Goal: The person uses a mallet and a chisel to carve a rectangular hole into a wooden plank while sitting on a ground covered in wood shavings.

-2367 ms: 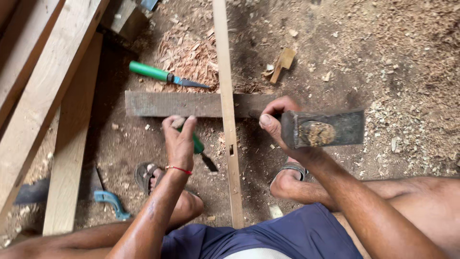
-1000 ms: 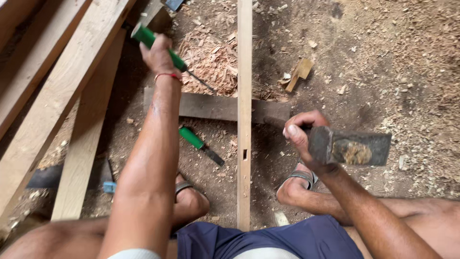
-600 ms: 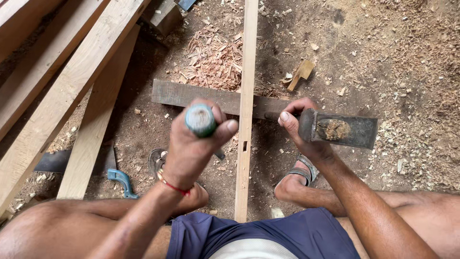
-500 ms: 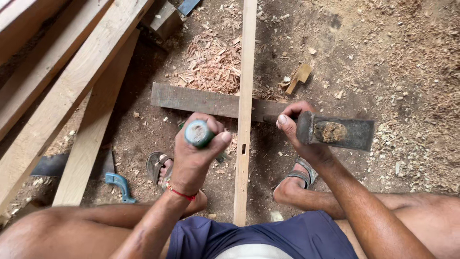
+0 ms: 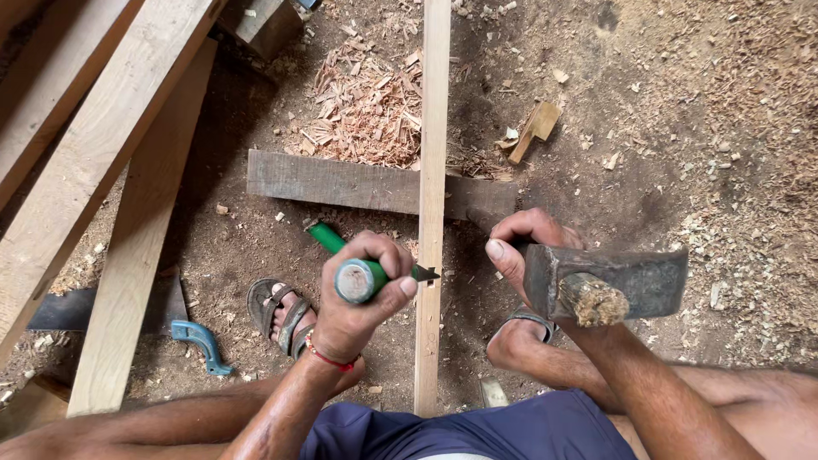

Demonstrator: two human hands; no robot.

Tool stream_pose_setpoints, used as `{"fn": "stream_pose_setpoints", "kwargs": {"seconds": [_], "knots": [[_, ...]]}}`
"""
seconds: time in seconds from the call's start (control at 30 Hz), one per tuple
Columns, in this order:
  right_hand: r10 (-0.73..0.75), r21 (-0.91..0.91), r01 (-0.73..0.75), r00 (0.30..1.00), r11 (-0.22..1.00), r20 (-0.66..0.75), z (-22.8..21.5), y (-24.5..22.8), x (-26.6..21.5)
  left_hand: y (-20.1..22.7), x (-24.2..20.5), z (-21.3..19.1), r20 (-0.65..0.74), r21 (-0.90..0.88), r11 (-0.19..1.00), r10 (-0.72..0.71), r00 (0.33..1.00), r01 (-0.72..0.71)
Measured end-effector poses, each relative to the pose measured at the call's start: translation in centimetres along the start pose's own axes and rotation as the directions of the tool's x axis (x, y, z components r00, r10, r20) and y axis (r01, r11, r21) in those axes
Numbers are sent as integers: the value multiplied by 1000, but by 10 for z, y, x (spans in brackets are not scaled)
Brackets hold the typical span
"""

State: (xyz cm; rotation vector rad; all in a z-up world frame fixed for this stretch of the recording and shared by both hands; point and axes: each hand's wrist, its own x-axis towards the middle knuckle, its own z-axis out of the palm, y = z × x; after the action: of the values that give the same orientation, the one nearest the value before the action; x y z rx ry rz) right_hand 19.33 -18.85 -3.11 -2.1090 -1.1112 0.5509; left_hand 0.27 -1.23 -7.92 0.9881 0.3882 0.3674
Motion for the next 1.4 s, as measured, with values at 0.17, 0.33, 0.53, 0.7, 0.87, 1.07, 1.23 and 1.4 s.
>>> {"fn": "stream_pose_setpoints", "kwargs": {"seconds": [0.17, 0.33, 0.53, 0.7, 0.87, 1.07, 1.23, 1.4], "knots": [[-11, 20, 12, 999, 1000, -35, 3, 6, 6, 8, 5, -1, 115, 107, 994, -13, 993, 1], [58, 53, -57, 998, 997, -17, 4, 5, 4, 13, 12, 1, 262, 202, 979, -22, 965, -33], [-109, -25, 109, 994, 994, 0, -14, -44, 9, 8, 9, 20, 366, 371, 915, 10, 931, -156], [-236, -135, 228, 971, 964, -41, -52, -91, -11, -6, 3, 35, 400, 316, 933, 33, 916, -171], [-65, -477, 134, 985, 869, 158, -40, -87, -30, -16, 0, 44, 418, 259, 940, 100, 903, -224], [-53, -419, 99, 991, 902, 119, -34, -88, -50, -47, -13, 36, 465, 473, 831, 45, 884, -291], [2, -571, 106, 983, 814, 185, -8, -62, -44, -84, -4, 29, 441, 659, 713, -107, 891, -240], [-128, -274, 158, 984, 949, 125, -26, -73, -43, -56, 16, 27, 384, 549, 828, -123, 915, -119]]}}
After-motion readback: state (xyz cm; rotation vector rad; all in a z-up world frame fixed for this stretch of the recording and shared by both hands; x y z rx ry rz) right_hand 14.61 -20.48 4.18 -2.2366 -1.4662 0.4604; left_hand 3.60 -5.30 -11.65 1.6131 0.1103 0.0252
